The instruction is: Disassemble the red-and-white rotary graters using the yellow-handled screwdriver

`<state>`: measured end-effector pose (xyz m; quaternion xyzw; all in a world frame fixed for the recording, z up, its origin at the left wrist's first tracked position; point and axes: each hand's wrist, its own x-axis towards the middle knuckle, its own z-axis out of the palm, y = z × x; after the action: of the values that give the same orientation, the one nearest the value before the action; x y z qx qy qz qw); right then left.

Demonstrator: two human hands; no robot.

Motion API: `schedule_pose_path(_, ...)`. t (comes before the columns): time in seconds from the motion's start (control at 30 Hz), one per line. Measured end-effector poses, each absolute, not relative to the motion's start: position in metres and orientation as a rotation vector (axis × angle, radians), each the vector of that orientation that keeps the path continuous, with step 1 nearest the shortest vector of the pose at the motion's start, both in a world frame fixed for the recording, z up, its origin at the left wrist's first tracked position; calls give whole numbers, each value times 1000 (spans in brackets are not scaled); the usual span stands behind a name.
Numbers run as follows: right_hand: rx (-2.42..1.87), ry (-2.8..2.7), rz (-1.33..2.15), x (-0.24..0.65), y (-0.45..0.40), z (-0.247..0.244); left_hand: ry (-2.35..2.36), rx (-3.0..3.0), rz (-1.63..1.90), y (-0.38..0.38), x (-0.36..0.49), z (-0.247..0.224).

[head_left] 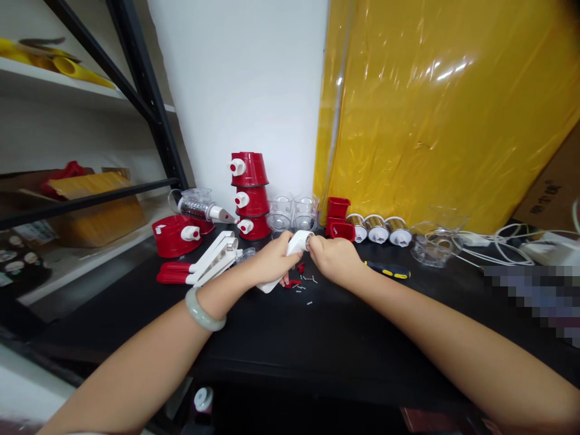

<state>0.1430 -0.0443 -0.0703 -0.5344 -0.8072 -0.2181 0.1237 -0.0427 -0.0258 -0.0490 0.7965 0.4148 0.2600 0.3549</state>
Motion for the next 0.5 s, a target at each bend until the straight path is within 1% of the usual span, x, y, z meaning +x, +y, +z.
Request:
schedule_pose_path(0.3, -1522, -2438, -568, 141, -52, -61, 1033, 1927, 621, -20, -44, -50)
schedule_pose_path(0.43, -1596, -2375, -426, 147, -49, -62, 1092, 1949, 736, -8, -48, -55)
schedule_pose_path(0.5, -1552, -2435, -298, 152, -47, -65, 1122, 1979, 780, -3, -50, -57)
